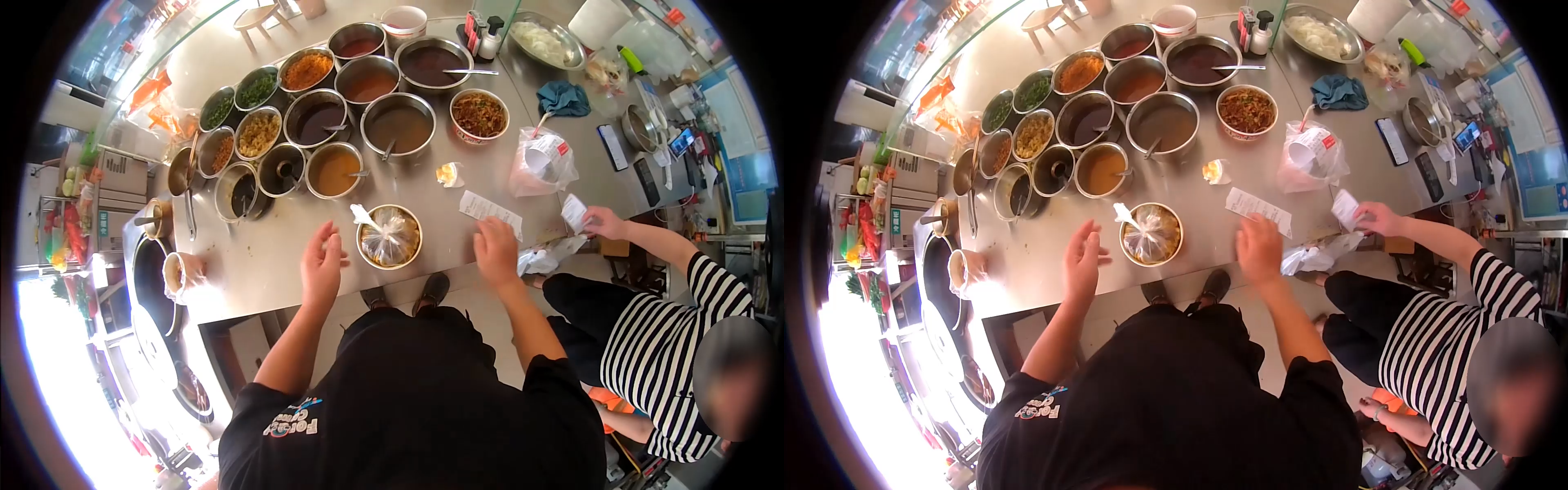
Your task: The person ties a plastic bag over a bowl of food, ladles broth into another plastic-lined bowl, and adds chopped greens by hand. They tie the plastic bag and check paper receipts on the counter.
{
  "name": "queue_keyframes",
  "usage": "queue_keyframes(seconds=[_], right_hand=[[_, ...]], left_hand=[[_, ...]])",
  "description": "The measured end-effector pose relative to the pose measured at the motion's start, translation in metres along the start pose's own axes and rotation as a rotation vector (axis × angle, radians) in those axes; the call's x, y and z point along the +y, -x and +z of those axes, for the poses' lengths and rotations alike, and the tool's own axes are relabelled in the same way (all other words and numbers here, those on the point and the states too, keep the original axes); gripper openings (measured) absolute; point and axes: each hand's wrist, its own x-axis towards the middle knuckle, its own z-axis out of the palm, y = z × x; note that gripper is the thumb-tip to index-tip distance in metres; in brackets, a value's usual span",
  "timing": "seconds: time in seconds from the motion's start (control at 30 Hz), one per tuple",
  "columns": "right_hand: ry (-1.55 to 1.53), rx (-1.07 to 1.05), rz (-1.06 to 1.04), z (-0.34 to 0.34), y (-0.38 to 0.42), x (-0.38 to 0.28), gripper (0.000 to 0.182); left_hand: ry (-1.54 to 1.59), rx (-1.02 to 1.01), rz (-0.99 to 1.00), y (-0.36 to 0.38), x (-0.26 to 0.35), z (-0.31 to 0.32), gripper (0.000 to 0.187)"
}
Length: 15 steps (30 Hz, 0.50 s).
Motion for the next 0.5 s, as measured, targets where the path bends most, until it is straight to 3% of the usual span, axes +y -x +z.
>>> queue_keyframes(seconds=[0.07, 0.1, 0.2, 0.5], right_hand=[[0.102, -0.051, 0.030, 0.014, 0.012, 0.037, 0.029], [0.210, -0.100, 0.059, 0.015, 0.011, 0.044, 0.034], [0.203, -0.126, 0.109, 0.031, 0.002, 0.055, 0.040], [0.111, -0.166, 0.199, 0.041, -0.020, 0.047, 0.039]], left_hand=[[0.482, -0.066, -0.614, 0.002, 0.000, 0.013, 0.057], [0.517, -0.181, -0.665, 0.003, 0.000, 0.021, 0.065], [0.612, -0.286, -0.587, -0.002, -0.006, 0.039, 0.061], [0.702, -0.313, -0.567, -0.022, 0.006, 0.101, 0.055]])
